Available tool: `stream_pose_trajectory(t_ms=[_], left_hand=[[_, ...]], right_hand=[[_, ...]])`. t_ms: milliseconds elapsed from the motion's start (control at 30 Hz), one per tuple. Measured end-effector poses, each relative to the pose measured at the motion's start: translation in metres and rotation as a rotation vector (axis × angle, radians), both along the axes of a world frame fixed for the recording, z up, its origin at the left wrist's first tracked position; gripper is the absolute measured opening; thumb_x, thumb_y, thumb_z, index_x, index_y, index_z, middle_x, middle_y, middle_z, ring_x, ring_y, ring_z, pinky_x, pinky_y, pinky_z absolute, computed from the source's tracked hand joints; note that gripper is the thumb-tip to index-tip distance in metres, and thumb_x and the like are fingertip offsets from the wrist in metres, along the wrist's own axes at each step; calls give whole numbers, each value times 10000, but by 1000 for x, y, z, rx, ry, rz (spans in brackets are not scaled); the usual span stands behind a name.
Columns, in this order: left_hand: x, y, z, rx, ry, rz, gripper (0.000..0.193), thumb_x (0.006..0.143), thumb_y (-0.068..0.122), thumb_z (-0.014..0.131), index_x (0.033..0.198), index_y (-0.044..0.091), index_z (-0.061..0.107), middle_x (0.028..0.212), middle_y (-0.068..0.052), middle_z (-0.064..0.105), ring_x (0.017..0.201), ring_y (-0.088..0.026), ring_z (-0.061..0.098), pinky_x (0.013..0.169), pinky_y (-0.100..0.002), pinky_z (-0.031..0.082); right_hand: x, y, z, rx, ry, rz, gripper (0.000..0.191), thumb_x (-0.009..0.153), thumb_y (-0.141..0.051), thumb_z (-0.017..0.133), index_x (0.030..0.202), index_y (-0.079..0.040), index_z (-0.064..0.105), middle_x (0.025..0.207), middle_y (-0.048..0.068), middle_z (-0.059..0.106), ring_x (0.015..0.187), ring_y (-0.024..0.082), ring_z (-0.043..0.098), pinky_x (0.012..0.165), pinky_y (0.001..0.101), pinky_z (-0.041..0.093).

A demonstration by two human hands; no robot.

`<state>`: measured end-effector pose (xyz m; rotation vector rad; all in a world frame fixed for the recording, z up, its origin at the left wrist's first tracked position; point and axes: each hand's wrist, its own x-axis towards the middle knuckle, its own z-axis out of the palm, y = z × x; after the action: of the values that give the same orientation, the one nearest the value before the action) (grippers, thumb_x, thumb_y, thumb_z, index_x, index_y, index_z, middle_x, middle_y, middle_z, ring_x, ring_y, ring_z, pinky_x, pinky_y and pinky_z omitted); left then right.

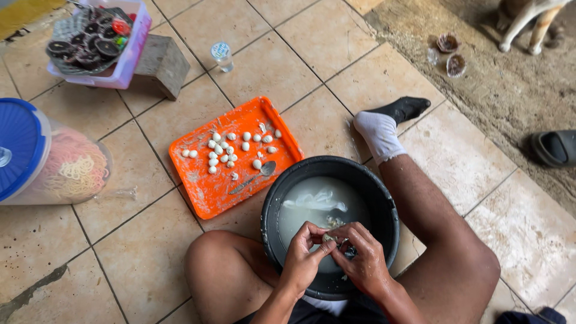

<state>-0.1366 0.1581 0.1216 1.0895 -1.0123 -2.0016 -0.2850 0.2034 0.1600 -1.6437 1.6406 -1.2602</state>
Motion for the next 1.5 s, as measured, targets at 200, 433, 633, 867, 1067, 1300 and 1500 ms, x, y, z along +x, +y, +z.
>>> stream_pose_trajectory(t_ms=[200, 433, 633, 867, 1067, 1300, 1500], left_hand=[[1, 0, 10, -39, -50, -59, 220, 901, 28, 757, 1070, 31, 616, 1043, -55, 690, 1002, -108, 646, 906, -258, 524], [10, -11, 16, -167, -133, -207, 216, 930, 110, 721, 1134, 49, 690, 1032, 0, 740, 966, -81, 696, 886, -247, 576], [5, -3, 12, -229, -196, -108, 219, 898, 91, 774, 1077, 8, 678, 950, -38, 728, 877, -101, 681, 812, -262, 588], [5, -2, 8, -129, -63, -132, 231, 927, 110, 734, 1131, 25, 666, 1024, -46, 729, 955, -98, 693, 865, -247, 584], [1, -2, 10, -212, -82, -15, 207, 933, 124, 735, 1087, 11, 654, 1055, -65, 735, 1028, -136, 692, 913, -278, 577], [-7, 2, 6, -196, 26, 183, 329, 859, 53, 814, 1106, 12, 600, 1043, -72, 665, 1029, -147, 634, 923, -300, 564], [-9, 4, 6, -101, 69, 222, 425, 803, 25, 839, 1168, 23, 621, 1020, -53, 641, 991, -130, 612, 897, -282, 566]], right_hand=[[-6, 4, -6, 58, -9, -6, 306, 726, 6, 828, 1009, -42, 722, 964, 76, 708, 781, 190, 695, 622, 292, 576], [-17, 5, -5, -44, 59, 110, 274, 765, 30, 786, 1018, -55, 725, 1006, 82, 686, 927, 217, 703, 786, 325, 583], [-15, 3, 5, 120, -33, 125, 364, 733, -4, 833, 1081, -32, 729, 1023, 106, 683, 902, 246, 701, 686, 330, 603], [-21, 4, -2, -37, 21, 158, 275, 778, -10, 824, 1036, -53, 738, 1015, 85, 739, 947, 239, 733, 804, 343, 590], [-12, 2, 2, -14, 43, 77, 313, 769, -25, 813, 1076, -46, 753, 1007, 97, 723, 924, 221, 730, 762, 329, 596], [-5, 4, 1, 105, 18, -88, 279, 775, -74, 824, 1048, -66, 767, 935, 69, 771, 800, 159, 762, 626, 271, 616], [-3, 9, -4, 6, 88, -126, 191, 773, -33, 798, 961, -44, 768, 898, 78, 777, 782, 184, 765, 629, 280, 614]])
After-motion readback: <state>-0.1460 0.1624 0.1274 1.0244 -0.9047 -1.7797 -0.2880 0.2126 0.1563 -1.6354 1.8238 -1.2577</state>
